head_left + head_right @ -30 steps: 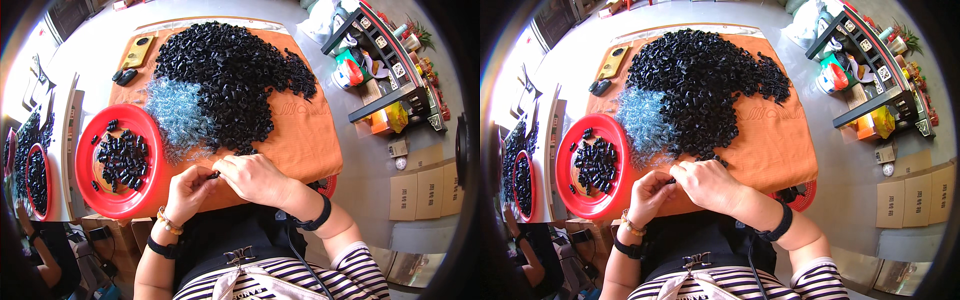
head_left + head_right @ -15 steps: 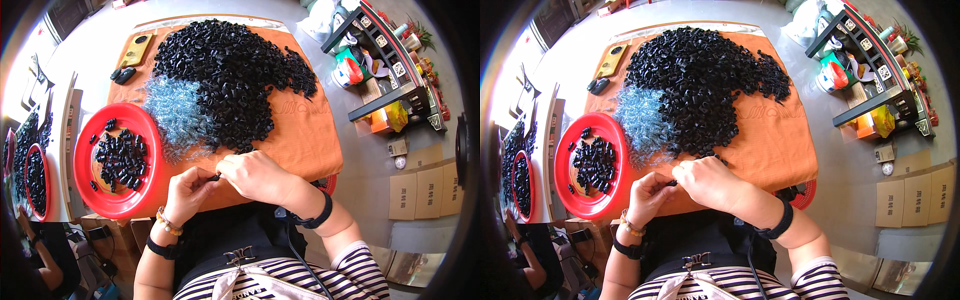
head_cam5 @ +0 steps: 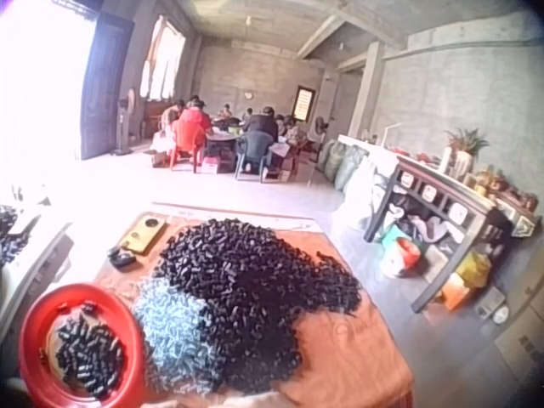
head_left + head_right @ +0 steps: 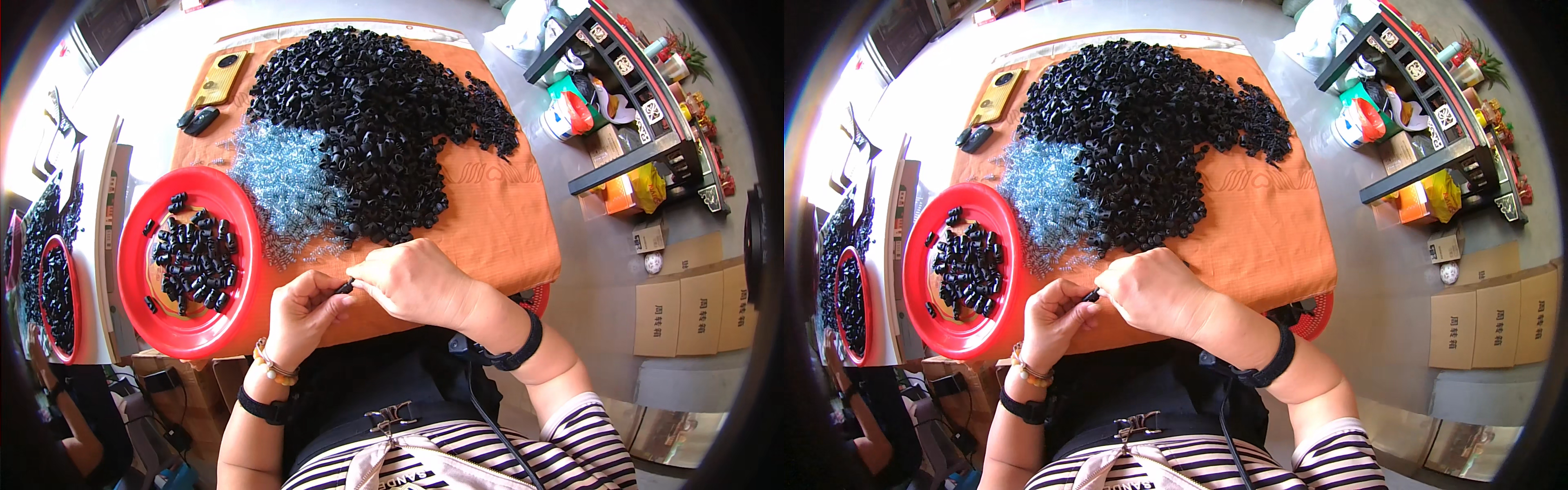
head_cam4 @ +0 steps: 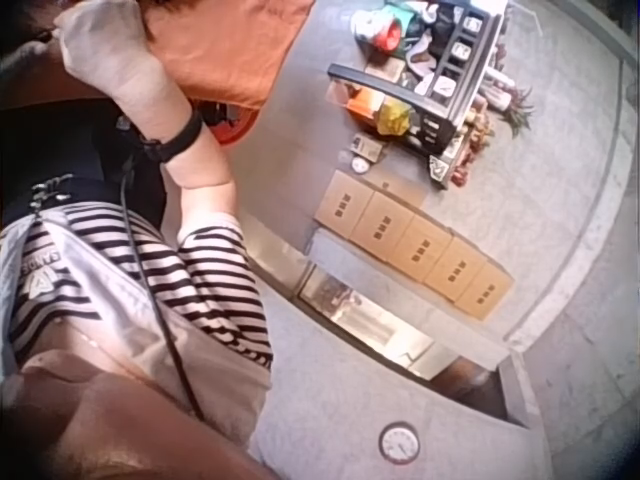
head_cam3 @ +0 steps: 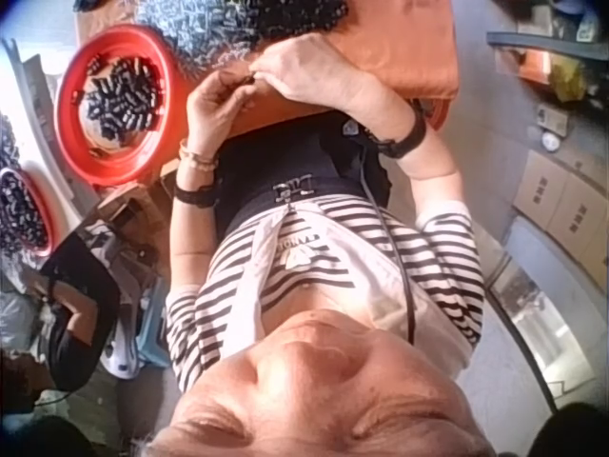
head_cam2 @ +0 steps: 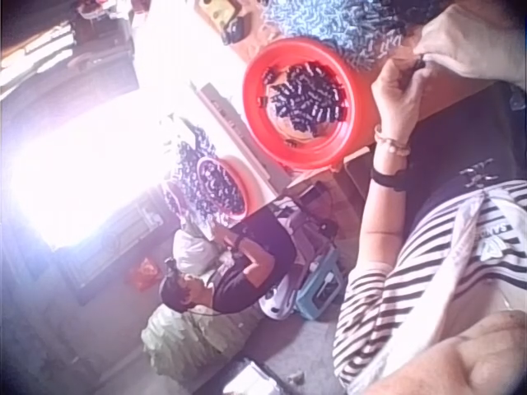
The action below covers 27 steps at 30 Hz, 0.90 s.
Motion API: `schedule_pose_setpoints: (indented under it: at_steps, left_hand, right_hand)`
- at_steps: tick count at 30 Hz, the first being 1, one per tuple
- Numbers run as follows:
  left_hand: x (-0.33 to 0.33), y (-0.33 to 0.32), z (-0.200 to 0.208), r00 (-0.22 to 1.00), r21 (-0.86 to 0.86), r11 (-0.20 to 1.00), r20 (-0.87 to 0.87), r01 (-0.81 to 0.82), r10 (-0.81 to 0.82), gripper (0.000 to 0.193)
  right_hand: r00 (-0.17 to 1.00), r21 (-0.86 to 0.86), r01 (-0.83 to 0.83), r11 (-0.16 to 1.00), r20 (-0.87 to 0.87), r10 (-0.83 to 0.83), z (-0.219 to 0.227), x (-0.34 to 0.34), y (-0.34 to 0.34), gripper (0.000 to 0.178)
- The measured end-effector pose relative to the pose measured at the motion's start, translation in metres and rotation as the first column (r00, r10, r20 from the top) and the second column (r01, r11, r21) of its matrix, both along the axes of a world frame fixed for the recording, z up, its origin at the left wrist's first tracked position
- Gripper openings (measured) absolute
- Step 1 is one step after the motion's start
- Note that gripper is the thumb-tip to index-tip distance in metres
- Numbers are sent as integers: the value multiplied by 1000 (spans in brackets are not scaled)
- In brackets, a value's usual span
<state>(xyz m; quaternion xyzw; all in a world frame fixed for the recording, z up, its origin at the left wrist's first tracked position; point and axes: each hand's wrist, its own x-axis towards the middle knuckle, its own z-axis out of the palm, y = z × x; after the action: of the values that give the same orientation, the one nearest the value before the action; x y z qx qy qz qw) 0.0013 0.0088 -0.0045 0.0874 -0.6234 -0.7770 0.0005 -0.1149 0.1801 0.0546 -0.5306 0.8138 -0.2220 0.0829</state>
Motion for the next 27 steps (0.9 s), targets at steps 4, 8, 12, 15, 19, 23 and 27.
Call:
schedule_pose_setpoints:
  at_steps: [4, 8, 12, 15, 19, 23, 27]
  left_hand:
    - [0, 3, -1, 1000, -38, 999, 7, -22, 22, 14]
    - [-1, 4, 0, 1000, -150, 989, 14, -21, 24, 13]
    - [-5, 7, 7, 998, 60, 996, 23, -62, 61, 14]
    - [-5, 3, 12, 997, 97, 995, 68, -37, 31, 14]
    - [-6, 3, 8, 998, 152, 987, 6, -60, 60, 12]
    - [-6, 1, 4, 999, 181, 983, -28, -30, 35, 12]
    - [-5, -4, 8, 1000, 191, 981, 22, 10, -15, 15]
  right_hand:
    - [997, 50, -31, 998, -64, 34, 0, 0, -3, 12]
    - [996, 104, 16, 994, -90, -7, 2, 6, -8, 8]
    - [995, 3, 96, 995, -12, -95, 1, 14, -13, 8]
    - [993, -51, 117, 992, 42, -115, 0, 16, -12, 13]
    - [989, -130, 150, 980, 33, -147, -3, 22, -17, 34]
    - [978, -164, 194, 967, -46, -204, -19, 29, -22, 37]
    - [977, -199, 176, 964, -82, -196, -16, 27, -23, 29]
